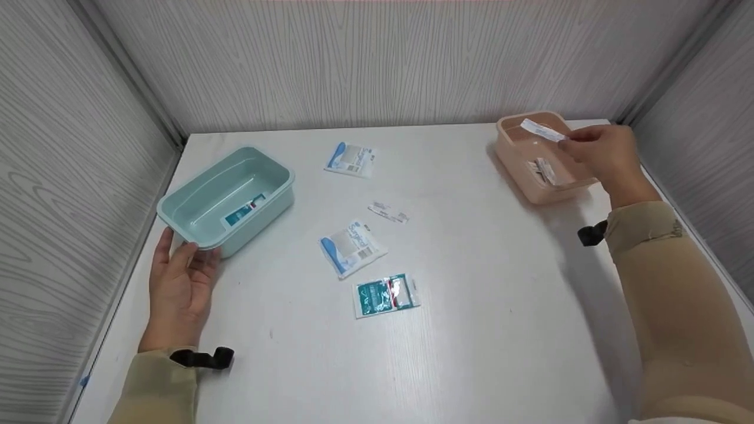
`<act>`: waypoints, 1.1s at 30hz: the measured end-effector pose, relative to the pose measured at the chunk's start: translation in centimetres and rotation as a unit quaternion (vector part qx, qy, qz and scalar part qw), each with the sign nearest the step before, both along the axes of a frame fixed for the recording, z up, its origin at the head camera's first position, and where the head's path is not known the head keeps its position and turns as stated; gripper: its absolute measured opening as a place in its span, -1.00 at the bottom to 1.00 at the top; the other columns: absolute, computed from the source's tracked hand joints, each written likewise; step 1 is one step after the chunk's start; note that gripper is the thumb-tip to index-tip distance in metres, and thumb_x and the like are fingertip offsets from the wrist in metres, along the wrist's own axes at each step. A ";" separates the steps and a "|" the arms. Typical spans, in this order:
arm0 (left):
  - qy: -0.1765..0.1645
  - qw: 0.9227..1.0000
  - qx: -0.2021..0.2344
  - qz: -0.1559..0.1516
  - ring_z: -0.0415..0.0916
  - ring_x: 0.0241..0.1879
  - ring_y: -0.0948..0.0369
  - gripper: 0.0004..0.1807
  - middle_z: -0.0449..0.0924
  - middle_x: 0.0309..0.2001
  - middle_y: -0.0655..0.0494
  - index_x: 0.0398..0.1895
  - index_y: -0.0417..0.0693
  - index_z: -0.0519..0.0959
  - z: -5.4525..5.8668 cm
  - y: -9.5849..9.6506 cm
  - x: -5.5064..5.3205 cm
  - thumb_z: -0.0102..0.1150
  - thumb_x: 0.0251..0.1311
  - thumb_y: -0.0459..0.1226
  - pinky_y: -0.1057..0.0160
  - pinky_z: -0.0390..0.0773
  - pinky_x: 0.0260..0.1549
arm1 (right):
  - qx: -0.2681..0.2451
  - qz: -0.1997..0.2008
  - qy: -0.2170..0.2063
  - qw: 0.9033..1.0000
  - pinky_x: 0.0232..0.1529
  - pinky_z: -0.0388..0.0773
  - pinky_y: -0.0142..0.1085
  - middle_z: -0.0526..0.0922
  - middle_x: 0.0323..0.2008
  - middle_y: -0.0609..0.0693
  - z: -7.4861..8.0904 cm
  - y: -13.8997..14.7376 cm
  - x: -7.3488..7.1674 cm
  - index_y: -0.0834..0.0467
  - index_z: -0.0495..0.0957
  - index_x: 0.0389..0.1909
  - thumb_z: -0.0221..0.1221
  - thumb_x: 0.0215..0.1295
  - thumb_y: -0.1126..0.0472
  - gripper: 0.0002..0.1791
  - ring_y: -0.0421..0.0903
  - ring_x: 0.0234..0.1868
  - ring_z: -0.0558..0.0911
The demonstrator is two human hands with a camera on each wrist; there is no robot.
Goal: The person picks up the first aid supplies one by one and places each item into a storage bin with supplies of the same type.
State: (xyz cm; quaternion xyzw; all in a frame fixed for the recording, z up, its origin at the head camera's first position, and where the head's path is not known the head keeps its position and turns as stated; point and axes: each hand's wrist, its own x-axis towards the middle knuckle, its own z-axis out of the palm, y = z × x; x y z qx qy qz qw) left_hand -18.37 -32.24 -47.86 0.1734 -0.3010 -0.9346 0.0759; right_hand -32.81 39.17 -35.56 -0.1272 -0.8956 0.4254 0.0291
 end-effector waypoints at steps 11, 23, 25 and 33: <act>-0.002 1.000 -0.006 -0.005 0.49 0.49 0.18 -0.11 0.24 0.61 0.14 0.71 0.42 0.25 -0.3 0.0 0.3 0.22 0.56 -0.57 0.20 0.90 0.08 | 0.026 -0.063 -0.018 0.998 -0.30 0.59 -0.52 0.62 -0.35 -0.45 -0.9 2.4 -1.2 0.08 0.77 0.17 0.42 0.48 -0.13 -0.56 -0.30 -0.19 0.59; -0.002 1.000 0.005 -0.005 0.47 0.57 0.16 -0.10 0.23 0.66 0.17 0.72 0.44 0.27 -0.1 -0.1 0.1 0.23 0.56 -0.56 0.16 0.90 0.12 | 0.121 -0.052 -0.050 0.990 -0.01 0.57 -0.31 0.71 0.18 0.03 -1.6 2.8 -1.3 0.22 0.62 0.50 0.34 0.45 -0.44 -0.07 -0.07 0.09 0.61; -0.002 1.000 0.005 -0.005 0.50 0.54 0.16 -0.10 0.24 0.65 0.16 0.72 0.44 0.27 0.0 -0.1 0.2 0.25 0.54 -0.57 0.16 0.91 0.11 | 0.115 -0.056 -0.051 0.990 0.02 0.58 -0.30 0.69 0.21 0.03 -1.5 2.5 -1.3 0.20 0.61 0.52 0.33 0.46 -0.43 -0.08 -0.07 0.10 0.61; -0.005 1.000 0.004 -0.002 0.51 0.50 0.17 -0.14 0.25 0.62 0.15 0.68 0.42 0.29 0.4 -0.1 0.2 0.24 0.56 -0.55 0.17 0.91 0.10 | 0.089 -0.050 -0.024 0.994 -0.10 0.56 -0.48 0.69 0.01 -0.21 -0.5 0.6 -1.4 0.16 0.65 0.49 0.36 0.45 -0.40 -0.14 -0.30 -0.07 0.58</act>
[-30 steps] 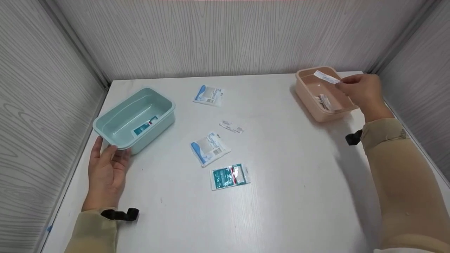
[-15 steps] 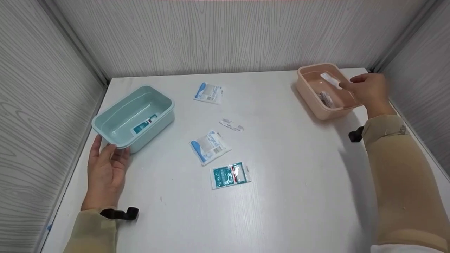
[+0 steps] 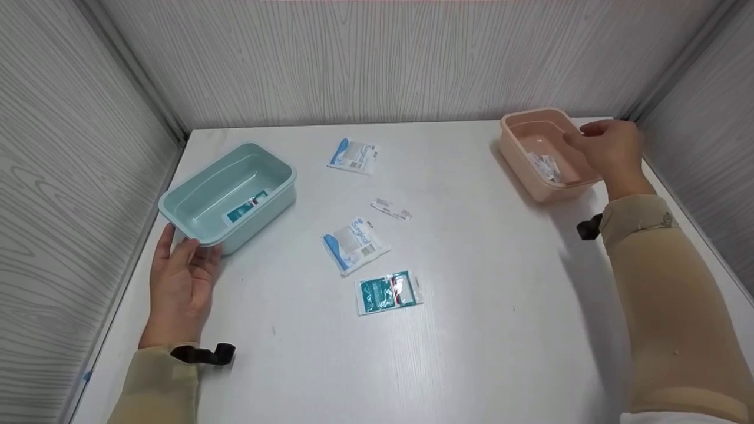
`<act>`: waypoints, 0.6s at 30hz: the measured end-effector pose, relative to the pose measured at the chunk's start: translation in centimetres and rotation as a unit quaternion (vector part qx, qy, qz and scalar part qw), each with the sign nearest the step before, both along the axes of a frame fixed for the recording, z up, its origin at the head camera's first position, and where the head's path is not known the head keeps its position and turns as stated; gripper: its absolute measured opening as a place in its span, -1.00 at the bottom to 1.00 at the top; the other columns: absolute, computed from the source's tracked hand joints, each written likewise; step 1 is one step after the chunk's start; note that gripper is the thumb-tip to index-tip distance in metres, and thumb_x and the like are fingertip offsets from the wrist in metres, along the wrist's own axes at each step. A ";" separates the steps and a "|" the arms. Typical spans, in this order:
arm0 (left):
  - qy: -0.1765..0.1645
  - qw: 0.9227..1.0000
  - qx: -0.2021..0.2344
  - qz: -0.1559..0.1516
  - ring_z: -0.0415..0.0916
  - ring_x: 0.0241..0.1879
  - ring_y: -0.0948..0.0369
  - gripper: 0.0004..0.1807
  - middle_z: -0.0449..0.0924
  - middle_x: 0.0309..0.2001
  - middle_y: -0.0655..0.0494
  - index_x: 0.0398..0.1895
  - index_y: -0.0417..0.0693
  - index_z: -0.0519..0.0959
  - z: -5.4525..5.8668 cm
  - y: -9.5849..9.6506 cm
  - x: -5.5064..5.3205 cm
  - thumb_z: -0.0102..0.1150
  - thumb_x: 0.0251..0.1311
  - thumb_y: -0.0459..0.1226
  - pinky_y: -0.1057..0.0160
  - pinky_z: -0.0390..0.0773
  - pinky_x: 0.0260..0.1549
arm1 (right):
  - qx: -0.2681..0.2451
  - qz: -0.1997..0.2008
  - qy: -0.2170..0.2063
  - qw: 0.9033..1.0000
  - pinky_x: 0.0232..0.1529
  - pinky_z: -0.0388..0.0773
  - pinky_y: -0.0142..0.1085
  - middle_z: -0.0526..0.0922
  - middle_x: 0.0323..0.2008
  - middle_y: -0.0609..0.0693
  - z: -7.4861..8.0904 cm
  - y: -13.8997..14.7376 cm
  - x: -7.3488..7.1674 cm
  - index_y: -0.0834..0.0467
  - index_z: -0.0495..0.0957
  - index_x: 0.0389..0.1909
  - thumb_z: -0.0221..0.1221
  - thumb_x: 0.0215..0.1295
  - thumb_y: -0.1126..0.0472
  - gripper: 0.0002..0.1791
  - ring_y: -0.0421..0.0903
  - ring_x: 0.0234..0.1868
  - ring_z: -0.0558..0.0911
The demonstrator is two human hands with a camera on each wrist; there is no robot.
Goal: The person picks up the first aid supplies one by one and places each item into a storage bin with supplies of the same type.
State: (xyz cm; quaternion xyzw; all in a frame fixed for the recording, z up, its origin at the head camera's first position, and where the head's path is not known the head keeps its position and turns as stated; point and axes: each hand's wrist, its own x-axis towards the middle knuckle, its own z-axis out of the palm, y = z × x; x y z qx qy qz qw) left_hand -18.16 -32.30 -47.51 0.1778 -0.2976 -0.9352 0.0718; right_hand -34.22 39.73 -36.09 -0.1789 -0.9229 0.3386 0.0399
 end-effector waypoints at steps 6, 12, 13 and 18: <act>-0.007 1.000 -0.022 0.003 0.49 0.40 0.18 -0.15 0.24 0.58 0.12 0.68 0.41 0.27 0.2 0.1 -0.2 0.24 0.56 -0.55 0.22 0.91 0.03 | -0.002 0.016 0.033 0.999 -0.11 0.54 -0.55 0.78 0.12 -0.12 0.0 -2.2 -0.4 0.14 0.70 0.43 0.39 0.47 -0.33 -0.24 -0.34 -0.04 0.61; -0.014 0.999 -0.030 0.006 0.50 0.43 0.17 -0.14 0.23 0.60 0.13 0.68 0.40 0.26 0.5 -0.1 0.1 0.26 0.55 -0.54 0.21 0.91 0.04 | -0.012 0.046 0.048 0.998 -0.12 0.57 -0.53 0.76 0.02 -0.14 -0.3 -5.3 -0.4 0.16 0.71 0.38 0.40 0.50 -0.25 -0.32 -0.31 -0.07 0.63; -0.014 0.999 -0.030 0.007 0.51 0.44 0.17 -0.15 0.23 0.61 0.13 0.67 0.40 0.26 0.5 -0.2 0.1 0.27 0.54 -0.54 0.21 0.91 0.05 | -0.013 0.054 0.048 0.997 -0.13 0.57 -0.52 0.76 0.00 -0.17 -0.4 -5.9 -0.4 0.16 0.71 0.37 0.39 0.51 -0.24 -0.33 -0.31 -0.08 0.63; -0.013 0.999 -0.034 0.011 0.54 0.41 0.16 -0.16 0.22 0.62 0.11 0.68 0.37 0.26 0.6 0.0 0.0 0.24 0.56 -0.53 0.22 0.91 0.04 | -0.019 0.093 0.072 0.993 -0.20 0.57 -0.52 0.73 -0.09 -0.22 -0.7 -8.9 -0.5 0.11 0.76 0.29 0.45 0.51 -0.13 -0.48 -0.28 -0.11 0.61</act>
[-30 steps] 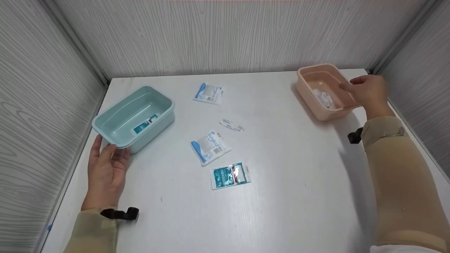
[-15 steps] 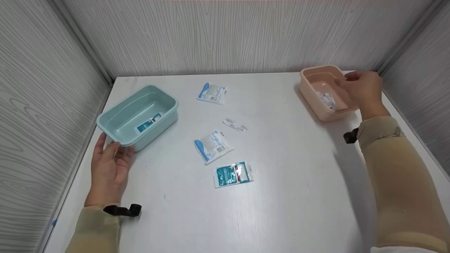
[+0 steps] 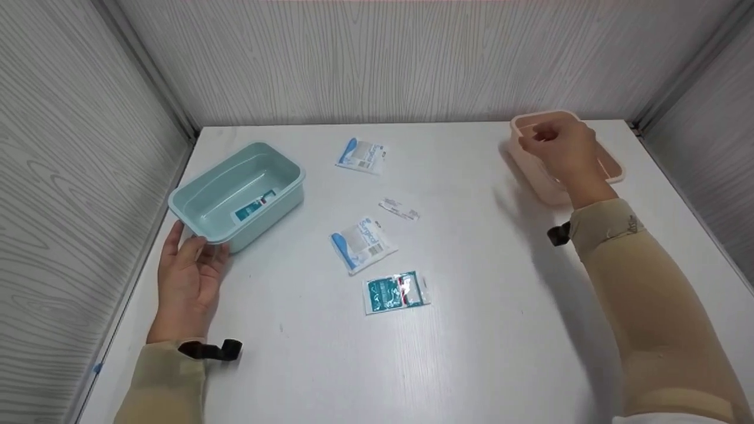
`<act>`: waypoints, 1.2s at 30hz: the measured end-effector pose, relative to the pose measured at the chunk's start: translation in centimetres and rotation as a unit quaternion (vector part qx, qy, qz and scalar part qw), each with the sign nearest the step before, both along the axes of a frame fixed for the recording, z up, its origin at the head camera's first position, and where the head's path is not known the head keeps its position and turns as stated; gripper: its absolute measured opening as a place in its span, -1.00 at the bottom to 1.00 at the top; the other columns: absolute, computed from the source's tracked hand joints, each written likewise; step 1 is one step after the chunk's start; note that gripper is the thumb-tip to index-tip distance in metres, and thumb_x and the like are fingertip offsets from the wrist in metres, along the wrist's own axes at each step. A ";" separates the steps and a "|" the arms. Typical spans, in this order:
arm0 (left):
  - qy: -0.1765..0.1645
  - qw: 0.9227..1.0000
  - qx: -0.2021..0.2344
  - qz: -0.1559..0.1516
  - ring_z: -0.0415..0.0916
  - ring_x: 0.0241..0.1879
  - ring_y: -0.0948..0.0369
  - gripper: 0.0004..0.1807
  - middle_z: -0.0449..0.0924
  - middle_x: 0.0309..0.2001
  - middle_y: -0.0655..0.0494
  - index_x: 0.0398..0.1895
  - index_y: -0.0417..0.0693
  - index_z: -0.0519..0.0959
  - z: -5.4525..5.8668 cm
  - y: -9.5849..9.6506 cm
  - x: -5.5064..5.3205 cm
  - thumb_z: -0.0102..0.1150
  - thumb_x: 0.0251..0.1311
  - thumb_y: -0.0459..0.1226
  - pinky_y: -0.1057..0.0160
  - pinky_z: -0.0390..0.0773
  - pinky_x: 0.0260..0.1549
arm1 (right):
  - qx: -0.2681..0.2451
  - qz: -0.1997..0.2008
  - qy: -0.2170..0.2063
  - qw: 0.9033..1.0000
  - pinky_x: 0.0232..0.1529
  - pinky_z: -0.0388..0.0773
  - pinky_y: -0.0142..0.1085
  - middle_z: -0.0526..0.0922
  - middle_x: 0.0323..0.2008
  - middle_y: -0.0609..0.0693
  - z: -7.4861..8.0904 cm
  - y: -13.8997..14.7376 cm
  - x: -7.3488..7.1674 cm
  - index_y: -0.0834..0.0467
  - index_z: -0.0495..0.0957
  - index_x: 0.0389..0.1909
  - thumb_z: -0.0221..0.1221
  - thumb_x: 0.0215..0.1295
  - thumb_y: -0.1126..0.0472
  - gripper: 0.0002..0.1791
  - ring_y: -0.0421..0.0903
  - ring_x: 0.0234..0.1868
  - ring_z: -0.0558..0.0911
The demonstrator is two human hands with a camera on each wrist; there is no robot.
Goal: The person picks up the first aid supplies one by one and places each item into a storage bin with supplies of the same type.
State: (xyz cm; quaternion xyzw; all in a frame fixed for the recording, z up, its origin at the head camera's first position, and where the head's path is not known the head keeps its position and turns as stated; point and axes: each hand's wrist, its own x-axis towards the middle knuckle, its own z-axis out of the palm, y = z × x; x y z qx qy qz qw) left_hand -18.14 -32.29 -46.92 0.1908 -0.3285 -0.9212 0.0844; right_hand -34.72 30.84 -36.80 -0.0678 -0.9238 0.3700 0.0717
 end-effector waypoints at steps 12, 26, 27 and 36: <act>-0.005 1.000 -0.016 0.001 0.58 0.35 0.18 -0.17 0.27 0.58 0.07 0.72 0.36 0.22 -0.1 0.2 0.1 0.20 0.60 -0.51 0.27 0.90 0.02 | 0.027 0.075 0.009 0.997 -0.19 0.54 -0.51 0.82 0.11 0.19 -1.8 -5.8 0.0 0.21 0.77 0.29 0.43 0.53 -0.10 -0.45 -0.09 -0.01 0.68; -0.003 0.999 -0.031 -0.002 0.61 0.35 0.17 -0.12 0.31 0.56 0.05 0.79 0.30 0.20 0.0 -0.1 0.0 0.23 0.58 -0.51 0.27 0.89 0.07 | 0.060 0.146 -0.057 0.986 -0.08 0.64 -0.24 0.81 0.08 0.19 -4.9 -11.3 0.9 0.18 0.76 0.31 0.46 0.52 -0.06 -0.48 0.06 0.00 0.67; -0.002 0.999 -0.033 -0.003 0.61 0.35 0.17 -0.12 0.32 0.56 0.04 0.78 0.30 0.20 0.0 -0.1 -0.1 0.24 0.58 -0.50 0.27 0.89 0.07 | 0.056 0.154 -0.056 0.985 -0.08 0.63 -0.24 0.81 0.07 0.20 -5.2 -11.7 1.0 0.21 0.76 0.30 0.46 0.51 -0.04 -0.48 0.07 -0.01 0.67; 0.009 0.999 -0.037 -0.002 0.66 0.29 0.16 -0.13 0.31 0.58 0.01 0.79 0.25 0.20 -0.2 0.1 0.1 0.23 0.58 -0.51 0.26 0.90 0.05 | 0.061 0.200 -0.086 0.974 -0.10 0.63 -0.25 0.80 0.01 0.16 -6.8 -14.9 1.9 0.22 0.79 0.26 0.52 0.46 0.02 -0.50 0.04 -0.03 0.63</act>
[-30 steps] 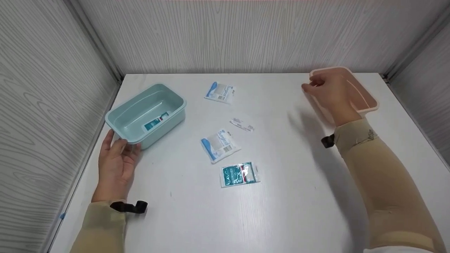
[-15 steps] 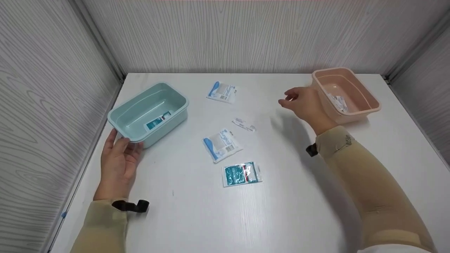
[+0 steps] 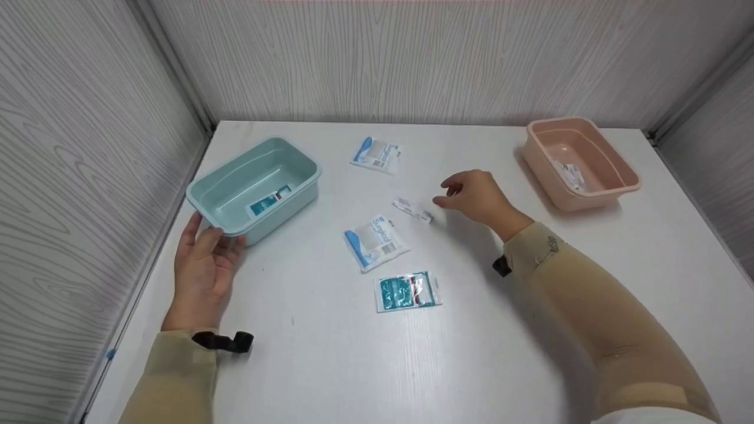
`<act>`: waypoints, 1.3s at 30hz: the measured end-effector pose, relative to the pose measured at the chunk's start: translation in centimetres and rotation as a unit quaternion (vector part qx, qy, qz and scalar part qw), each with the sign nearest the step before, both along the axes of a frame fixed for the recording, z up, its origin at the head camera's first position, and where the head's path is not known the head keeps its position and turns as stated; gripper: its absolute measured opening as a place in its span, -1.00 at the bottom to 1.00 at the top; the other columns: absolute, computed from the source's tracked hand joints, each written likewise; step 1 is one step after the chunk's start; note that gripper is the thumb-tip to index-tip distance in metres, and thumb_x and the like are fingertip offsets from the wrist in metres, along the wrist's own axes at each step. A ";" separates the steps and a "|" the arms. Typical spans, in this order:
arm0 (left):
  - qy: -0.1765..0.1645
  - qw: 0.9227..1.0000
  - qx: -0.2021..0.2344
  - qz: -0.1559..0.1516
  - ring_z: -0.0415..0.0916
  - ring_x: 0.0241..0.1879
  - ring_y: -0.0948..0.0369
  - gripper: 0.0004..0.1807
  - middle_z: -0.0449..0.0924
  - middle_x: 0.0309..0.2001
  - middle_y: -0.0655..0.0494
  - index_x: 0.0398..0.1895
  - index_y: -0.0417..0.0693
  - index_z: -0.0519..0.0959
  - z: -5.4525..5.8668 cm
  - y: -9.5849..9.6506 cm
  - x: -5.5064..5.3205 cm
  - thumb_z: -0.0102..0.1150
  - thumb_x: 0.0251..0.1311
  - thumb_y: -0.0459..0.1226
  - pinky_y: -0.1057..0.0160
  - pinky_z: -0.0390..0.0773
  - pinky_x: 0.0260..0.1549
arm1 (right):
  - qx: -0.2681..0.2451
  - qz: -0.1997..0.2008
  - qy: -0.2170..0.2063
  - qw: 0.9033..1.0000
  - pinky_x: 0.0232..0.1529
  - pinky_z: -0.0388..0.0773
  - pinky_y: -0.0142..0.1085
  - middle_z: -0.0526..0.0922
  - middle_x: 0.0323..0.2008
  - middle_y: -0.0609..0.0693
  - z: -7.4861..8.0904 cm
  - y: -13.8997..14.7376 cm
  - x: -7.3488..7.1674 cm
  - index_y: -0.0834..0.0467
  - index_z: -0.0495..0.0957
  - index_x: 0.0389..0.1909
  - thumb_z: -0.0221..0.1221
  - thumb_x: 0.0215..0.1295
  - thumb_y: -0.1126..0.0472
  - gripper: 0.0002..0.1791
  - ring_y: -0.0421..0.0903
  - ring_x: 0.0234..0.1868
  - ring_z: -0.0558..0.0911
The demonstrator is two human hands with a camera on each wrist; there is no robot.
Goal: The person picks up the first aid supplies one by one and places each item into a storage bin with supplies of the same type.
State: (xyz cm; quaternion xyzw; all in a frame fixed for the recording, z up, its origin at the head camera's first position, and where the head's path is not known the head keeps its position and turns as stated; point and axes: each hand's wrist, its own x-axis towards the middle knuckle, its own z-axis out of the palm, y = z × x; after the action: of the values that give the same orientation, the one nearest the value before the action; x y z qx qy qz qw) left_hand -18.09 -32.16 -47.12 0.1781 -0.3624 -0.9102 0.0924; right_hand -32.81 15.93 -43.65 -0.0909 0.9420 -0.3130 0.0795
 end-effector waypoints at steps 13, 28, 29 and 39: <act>-0.005 1.000 0.008 -0.005 0.66 0.31 0.16 -0.09 0.31 0.58 0.01 0.79 0.29 0.20 0.2 0.5 -0.4 0.26 0.55 -0.52 0.26 0.90 0.04 | 0.049 0.028 -0.087 0.995 0.28 0.70 -0.06 0.79 0.10 0.09 -0.7 -2.1 0.4 0.15 0.80 0.25 0.59 0.39 0.02 -0.50 0.07 0.10 0.65; 0.003 1.000 0.004 -0.008 0.68 0.34 0.15 -0.09 0.28 0.64 -0.01 0.79 0.27 0.18 -0.2 0.5 -0.3 0.27 0.55 -0.52 0.25 0.89 0.10 | 0.047 0.031 -0.090 0.994 0.26 0.76 -0.05 0.85 0.10 0.10 -1.0 -2.0 0.6 0.12 0.87 0.10 0.48 0.46 0.23 -0.75 0.06 0.06 0.69; 0.002 1.000 0.005 -0.008 0.68 0.33 0.15 -0.09 0.28 0.64 0.00 0.79 0.27 0.18 -0.2 0.5 -0.3 0.27 0.55 -0.52 0.25 0.89 0.09 | 0.045 0.032 -0.091 0.994 0.24 0.75 -0.07 0.85 0.09 0.10 -1.0 -2.0 0.6 0.12 0.88 0.09 0.48 0.46 0.24 -0.75 0.05 0.05 0.69; -0.008 1.000 0.005 -0.004 0.62 0.33 0.18 -0.14 0.30 0.58 0.03 0.77 0.30 0.19 -0.1 -0.1 -0.1 0.21 0.59 -0.51 0.27 0.89 0.04 | 0.009 0.075 -0.055 0.996 -0.06 0.63 -0.26 0.86 -0.04 0.12 0.7 0.2 1.8 0.15 0.87 0.04 0.45 0.48 0.23 -0.80 -0.02 -0.06 0.68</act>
State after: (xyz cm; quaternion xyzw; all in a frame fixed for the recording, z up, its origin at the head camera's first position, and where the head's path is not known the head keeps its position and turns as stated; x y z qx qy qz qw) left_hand -18.21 -32.31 -47.25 0.1843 -0.3590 -0.9110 0.0853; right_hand -30.99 16.09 -42.91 -0.1431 0.9296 -0.3024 0.1549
